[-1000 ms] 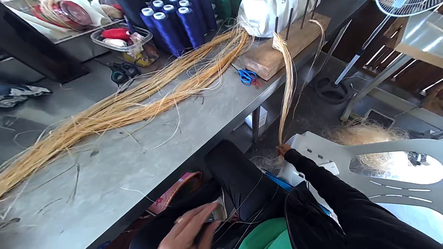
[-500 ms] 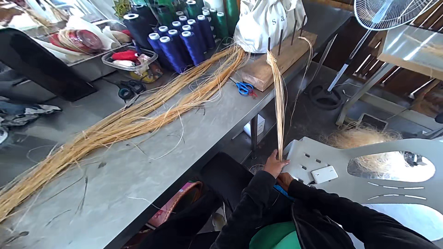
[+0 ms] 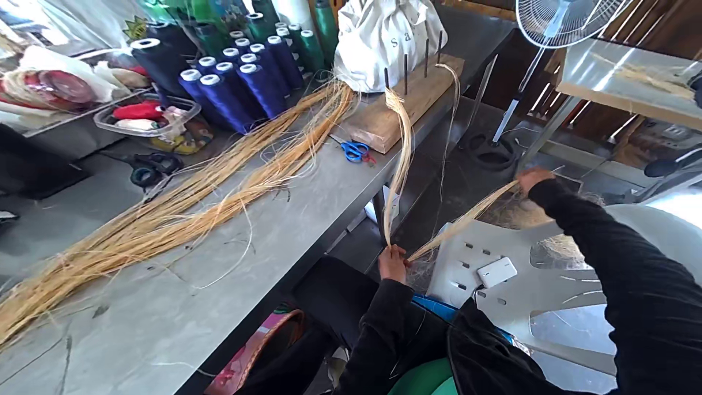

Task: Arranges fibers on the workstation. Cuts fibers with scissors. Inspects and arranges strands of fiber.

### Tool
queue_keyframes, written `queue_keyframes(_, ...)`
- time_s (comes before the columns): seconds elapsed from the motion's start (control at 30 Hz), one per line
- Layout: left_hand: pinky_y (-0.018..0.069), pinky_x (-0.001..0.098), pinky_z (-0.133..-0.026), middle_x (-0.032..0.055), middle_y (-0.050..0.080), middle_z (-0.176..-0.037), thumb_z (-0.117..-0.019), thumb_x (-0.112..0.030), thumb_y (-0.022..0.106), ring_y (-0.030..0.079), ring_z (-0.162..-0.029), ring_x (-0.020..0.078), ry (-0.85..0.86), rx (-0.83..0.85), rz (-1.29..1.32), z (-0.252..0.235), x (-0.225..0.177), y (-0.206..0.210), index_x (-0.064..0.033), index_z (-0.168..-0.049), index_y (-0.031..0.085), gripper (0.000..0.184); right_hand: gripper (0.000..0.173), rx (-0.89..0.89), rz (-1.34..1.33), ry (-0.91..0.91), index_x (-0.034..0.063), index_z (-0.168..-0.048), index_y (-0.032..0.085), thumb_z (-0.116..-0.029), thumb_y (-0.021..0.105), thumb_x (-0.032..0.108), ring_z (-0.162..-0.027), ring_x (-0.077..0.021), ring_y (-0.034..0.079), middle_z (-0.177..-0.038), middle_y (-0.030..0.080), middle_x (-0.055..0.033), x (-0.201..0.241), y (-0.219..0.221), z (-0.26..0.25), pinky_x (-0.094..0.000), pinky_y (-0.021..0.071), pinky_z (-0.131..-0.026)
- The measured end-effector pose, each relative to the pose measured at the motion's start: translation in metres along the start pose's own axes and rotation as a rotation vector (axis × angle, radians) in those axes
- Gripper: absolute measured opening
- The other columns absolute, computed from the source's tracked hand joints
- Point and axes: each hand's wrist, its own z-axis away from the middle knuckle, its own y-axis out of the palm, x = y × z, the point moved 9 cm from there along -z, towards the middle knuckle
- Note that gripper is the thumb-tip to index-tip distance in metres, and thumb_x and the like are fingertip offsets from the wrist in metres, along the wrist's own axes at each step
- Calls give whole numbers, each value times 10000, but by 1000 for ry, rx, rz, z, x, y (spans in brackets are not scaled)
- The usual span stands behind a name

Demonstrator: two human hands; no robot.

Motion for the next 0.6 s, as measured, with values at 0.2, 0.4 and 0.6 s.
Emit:
queue_keyframes(0.2, 569, 300, -648, 80, 479, -784, -1144, -157, 283, 545, -576, 125, 68, -199, 132, -3, -4, -22, 100, -1121, 528, 355, 408, -192, -156, 402, -83, -1409, 529, -1103, 407, 157, -1391, -499, 459, -1464, 496, -345, -136, -43, -33, -657, 346, -1105)
queue_keyframes(0.4, 584, 295, -619, 21, 455, -681, -1147, -181, 281, 547, -529, 111, 70, -334, 413, 2, -1, -34, 22, -1036, 512, 326, 480, -379, -525, 559, -137, -1320, 569, -1090, 475, 273, -1234, -442, 604, -1316, 601, -343, -238, -24, -105, -632, 429, -1050)
queue_keyframes(0.6, 590, 303, -651, 19, 457, -712, -1141, -140, 284, 547, -559, 111, 129, -367, 481, 4, -4, -38, 21, -1019, 513, 305, 422, -493, -2052, 269, 11, -1438, 401, -1140, 241, 263, -900, -185, 715, -1151, 642, -154, -171, -9, -118, -311, 601, -789)
